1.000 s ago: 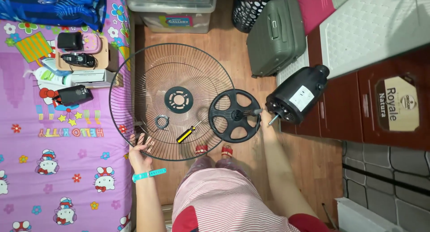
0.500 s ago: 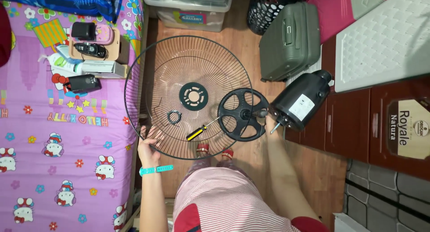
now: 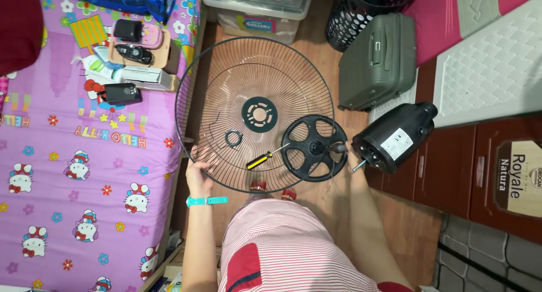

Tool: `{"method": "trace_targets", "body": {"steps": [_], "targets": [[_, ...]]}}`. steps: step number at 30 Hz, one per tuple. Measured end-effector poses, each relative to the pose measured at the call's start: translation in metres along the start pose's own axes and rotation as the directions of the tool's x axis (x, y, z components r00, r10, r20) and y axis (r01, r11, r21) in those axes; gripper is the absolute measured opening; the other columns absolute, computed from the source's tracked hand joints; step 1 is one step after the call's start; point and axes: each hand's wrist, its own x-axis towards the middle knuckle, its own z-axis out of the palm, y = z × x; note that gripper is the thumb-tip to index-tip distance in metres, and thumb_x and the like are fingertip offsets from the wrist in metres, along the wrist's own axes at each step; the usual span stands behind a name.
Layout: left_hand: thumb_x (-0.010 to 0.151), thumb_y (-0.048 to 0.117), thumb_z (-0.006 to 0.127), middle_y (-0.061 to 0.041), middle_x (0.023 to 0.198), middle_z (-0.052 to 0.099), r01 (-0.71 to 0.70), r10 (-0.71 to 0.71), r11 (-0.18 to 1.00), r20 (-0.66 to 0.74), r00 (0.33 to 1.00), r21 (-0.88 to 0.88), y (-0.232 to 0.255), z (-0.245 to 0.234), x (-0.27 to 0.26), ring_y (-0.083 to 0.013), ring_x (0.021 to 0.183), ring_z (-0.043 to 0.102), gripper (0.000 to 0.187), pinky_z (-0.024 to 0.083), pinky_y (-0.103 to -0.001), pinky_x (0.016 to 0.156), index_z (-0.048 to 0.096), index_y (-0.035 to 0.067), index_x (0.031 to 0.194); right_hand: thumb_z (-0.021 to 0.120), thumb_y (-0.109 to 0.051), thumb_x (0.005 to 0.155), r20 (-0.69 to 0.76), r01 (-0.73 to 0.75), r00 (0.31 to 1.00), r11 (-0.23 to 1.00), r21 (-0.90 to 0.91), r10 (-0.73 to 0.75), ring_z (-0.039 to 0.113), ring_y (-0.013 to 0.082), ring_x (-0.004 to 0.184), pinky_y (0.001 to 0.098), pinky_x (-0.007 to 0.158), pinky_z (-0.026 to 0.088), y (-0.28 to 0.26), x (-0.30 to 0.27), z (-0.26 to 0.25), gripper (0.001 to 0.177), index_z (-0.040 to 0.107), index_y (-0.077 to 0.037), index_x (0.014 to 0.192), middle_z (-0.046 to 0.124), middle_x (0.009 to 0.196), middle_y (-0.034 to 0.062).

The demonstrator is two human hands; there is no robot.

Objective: The person assembles a standing fan by attaching the front grille to the motor housing, then installing a fan blade onto the hub and tightening it with a screwdriver. The assembly is performed on the floor in a cluttered room.

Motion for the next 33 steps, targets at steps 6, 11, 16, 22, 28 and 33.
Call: {"method": "trace_targets", "body": {"steps": [6,11,16,22,28,33], "targets": [[0.068,-0.011,0.045,-0.019,0.132,0.06,-0.004,0.004,0.999,-0.003,1.0,-0.043,-0.003,0.008,0.002,-0.0387,0.109,0.069,0.084,0.064,-0.042,0.076,0.043,0.01,0.149,0.073,-0.013,0.092,-0.277,0.11,0.955,0.994,-0.011,-0.109,0.056,0.0157,0.102,0.0327,0.094,0.047,0.007,-0.056,-0.001,0.029,0.056,-0.008,0.115,0.057,0.108,0.0032],[0.07,-0.013,0.048,-0.021,0.135,0.06,-0.074,0.076,0.996,0.036,0.996,-0.046,-0.007,0.017,0.001,-0.0375,0.109,0.067,0.083,0.061,-0.041,0.077,0.049,0.008,0.151,0.067,-0.007,0.098,-0.1,0.578,0.742,0.708,-0.407,-0.663,0.051,0.0267,0.114,0.0375,0.104,0.04,0.009,-0.157,0.037,0.023,0.052,-0.001,0.114,0.05,0.115,0.0134],[0.069,-0.012,0.047,-0.021,0.134,0.057,-0.02,0.022,0.998,0.025,0.999,-0.054,-0.002,0.025,-0.007,-0.0393,0.11,0.067,0.084,0.063,-0.046,0.08,0.047,0.011,0.15,0.072,-0.008,0.089,0.603,0.856,0.518,0.367,-0.365,-0.607,0.059,0.0299,0.115,0.0416,0.103,0.045,-0.058,-0.183,0.107,0.027,0.077,-0.015,0.115,0.064,0.12,0.0097],[0.068,-0.012,0.047,-0.019,0.135,0.056,-0.009,0.015,0.997,0.073,0.997,-0.072,0.006,0.028,-0.017,-0.0404,0.113,0.065,0.086,0.061,-0.046,0.081,0.045,0.011,0.151,0.067,-0.002,0.076,0.897,0.967,0.245,0.022,-0.256,-0.369,0.051,0.0375,0.125,0.0494,0.109,0.039,-0.101,-0.194,0.186,0.046,0.071,-0.013,0.121,0.059,0.128,0.0184],[0.066,-0.014,0.048,-0.02,0.135,0.056,-0.051,0.058,0.996,0.099,0.993,-0.068,0.015,0.022,-0.033,-0.0397,0.113,0.064,0.088,0.057,-0.04,0.081,0.048,0.009,0.151,0.065,-0.001,0.079,0.934,0.975,0.214,0.011,-0.22,-0.288,0.057,0.0324,0.109,0.0514,0.115,0.039,-0.104,-0.198,0.204,0.037,0.065,-0.009,0.115,0.058,0.104,0.0114],[0.064,-0.013,0.048,-0.021,0.133,0.058,-0.08,0.087,0.994,0.095,0.992,-0.08,0.035,0.02,-0.043,-0.0379,0.111,0.067,0.086,0.06,-0.04,0.081,0.047,0.005,0.148,0.067,-0.003,0.08,0.887,0.953,0.301,0.127,-0.274,-0.35,0.059,0.0345,0.101,0.0464,0.094,0.05,-0.123,-0.212,0.229,0.036,0.061,-0.01,0.115,0.057,0.107,0.0113]]}}
